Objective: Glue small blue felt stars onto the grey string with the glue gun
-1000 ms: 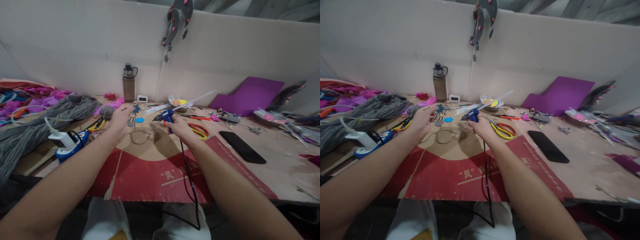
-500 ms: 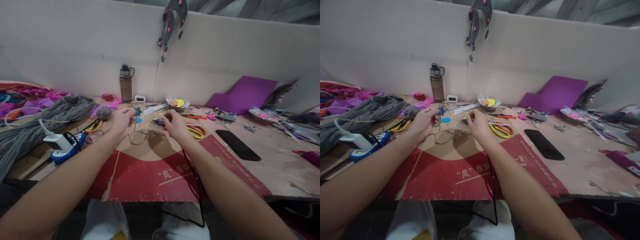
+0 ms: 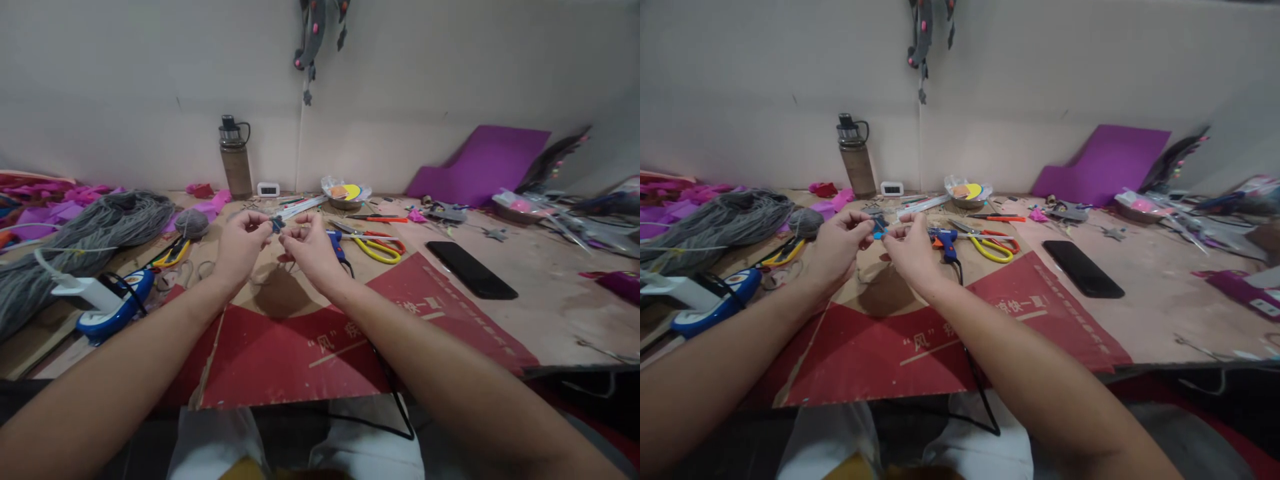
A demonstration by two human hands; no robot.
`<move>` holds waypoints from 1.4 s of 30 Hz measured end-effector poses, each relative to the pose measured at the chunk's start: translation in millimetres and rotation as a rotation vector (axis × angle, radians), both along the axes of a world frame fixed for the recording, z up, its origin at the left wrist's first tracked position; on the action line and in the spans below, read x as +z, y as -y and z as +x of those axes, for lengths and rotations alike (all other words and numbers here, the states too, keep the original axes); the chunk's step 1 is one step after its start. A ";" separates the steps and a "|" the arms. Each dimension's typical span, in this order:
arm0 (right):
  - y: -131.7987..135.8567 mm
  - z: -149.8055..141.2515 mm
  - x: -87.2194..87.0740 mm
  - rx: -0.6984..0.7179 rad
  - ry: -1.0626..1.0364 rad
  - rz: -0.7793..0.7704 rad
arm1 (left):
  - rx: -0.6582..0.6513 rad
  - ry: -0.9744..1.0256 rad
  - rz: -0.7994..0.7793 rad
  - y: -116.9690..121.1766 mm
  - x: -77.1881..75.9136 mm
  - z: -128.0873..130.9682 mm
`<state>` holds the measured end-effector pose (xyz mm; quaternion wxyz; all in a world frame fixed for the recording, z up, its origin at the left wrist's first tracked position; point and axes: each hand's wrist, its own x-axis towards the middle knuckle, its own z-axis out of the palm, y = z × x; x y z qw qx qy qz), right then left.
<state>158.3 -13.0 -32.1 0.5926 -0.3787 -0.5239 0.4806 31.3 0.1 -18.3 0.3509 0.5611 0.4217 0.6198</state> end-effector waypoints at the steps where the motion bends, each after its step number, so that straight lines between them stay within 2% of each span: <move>1: 1.6 1.4 1.1 -0.034 0.089 0.051 | -0.013 0.038 -0.020 0.1 0.4 0.6; 5: 5.7 6.5 4.4 -0.176 0.424 0.315 | -0.086 0.105 -0.060 1.4 0.8 2.4; 9: 3.5 11.4 6.5 -0.280 0.535 0.423 | -0.145 0.131 -0.086 6.4 3.0 5.6; 16: 5.5 11.6 12.0 -0.274 0.535 0.381 | -0.150 0.145 -0.149 10.3 5.0 6.9; 23: 7.7 13.2 16.1 -0.310 0.579 0.357 | -0.145 0.083 -0.075 6.5 -0.7 5.9; 33: 7.1 14.7 18.4 -0.317 0.598 0.284 | -0.141 0.008 -0.050 6.2 -1.8 6.0; 42: 5.6 17.3 18.2 -0.322 0.600 0.237 | -0.184 -0.063 -0.057 16.5 7.0 9.8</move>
